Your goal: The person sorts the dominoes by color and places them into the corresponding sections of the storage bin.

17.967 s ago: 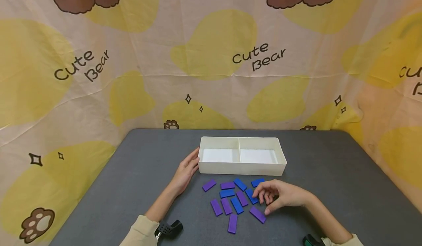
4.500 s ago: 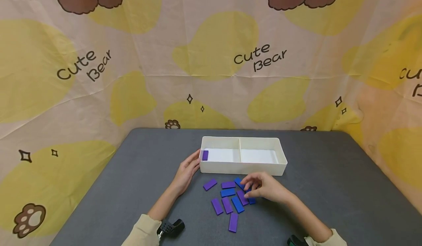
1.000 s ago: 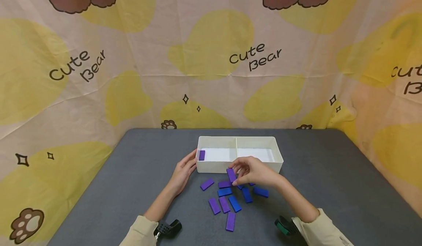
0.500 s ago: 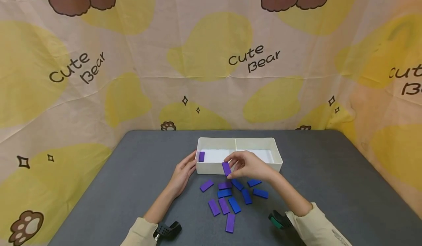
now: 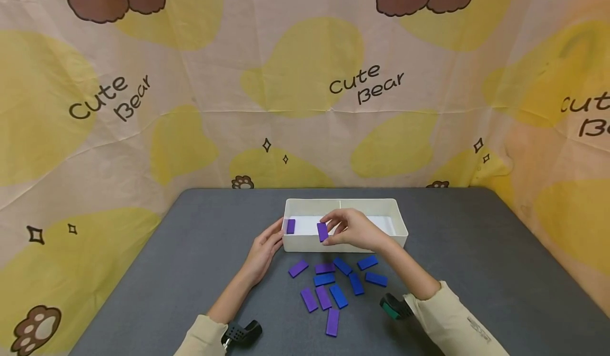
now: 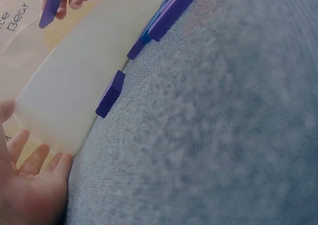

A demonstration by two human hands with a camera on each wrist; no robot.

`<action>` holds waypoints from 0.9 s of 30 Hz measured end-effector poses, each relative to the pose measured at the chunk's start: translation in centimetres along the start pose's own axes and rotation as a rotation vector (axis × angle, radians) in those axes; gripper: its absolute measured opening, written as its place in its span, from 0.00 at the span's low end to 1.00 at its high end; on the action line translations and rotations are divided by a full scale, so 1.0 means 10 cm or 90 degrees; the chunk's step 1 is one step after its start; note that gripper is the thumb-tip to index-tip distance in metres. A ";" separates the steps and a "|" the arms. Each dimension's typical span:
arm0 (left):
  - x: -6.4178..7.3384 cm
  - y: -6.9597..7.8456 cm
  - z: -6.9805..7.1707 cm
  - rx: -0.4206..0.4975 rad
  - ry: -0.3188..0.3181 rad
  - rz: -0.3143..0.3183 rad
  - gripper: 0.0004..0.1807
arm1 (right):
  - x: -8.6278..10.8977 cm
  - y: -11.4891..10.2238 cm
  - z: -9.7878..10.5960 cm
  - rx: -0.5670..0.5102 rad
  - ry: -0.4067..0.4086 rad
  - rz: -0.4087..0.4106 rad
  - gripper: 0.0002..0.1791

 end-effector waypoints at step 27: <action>-0.01 -0.01 0.01 -0.011 0.002 0.000 0.30 | -0.37 0.04 -0.07 0.009 0.058 -0.031 0.27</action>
Point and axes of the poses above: each hand's wrist, its own x-axis away from the middle knuckle, its own z-axis out of the back of the hand, y = z × x, the point moved 3 cm from there along -x, towards the middle knuckle, and after that the axes turned 4 degrees about z, right-handed, at the moved point
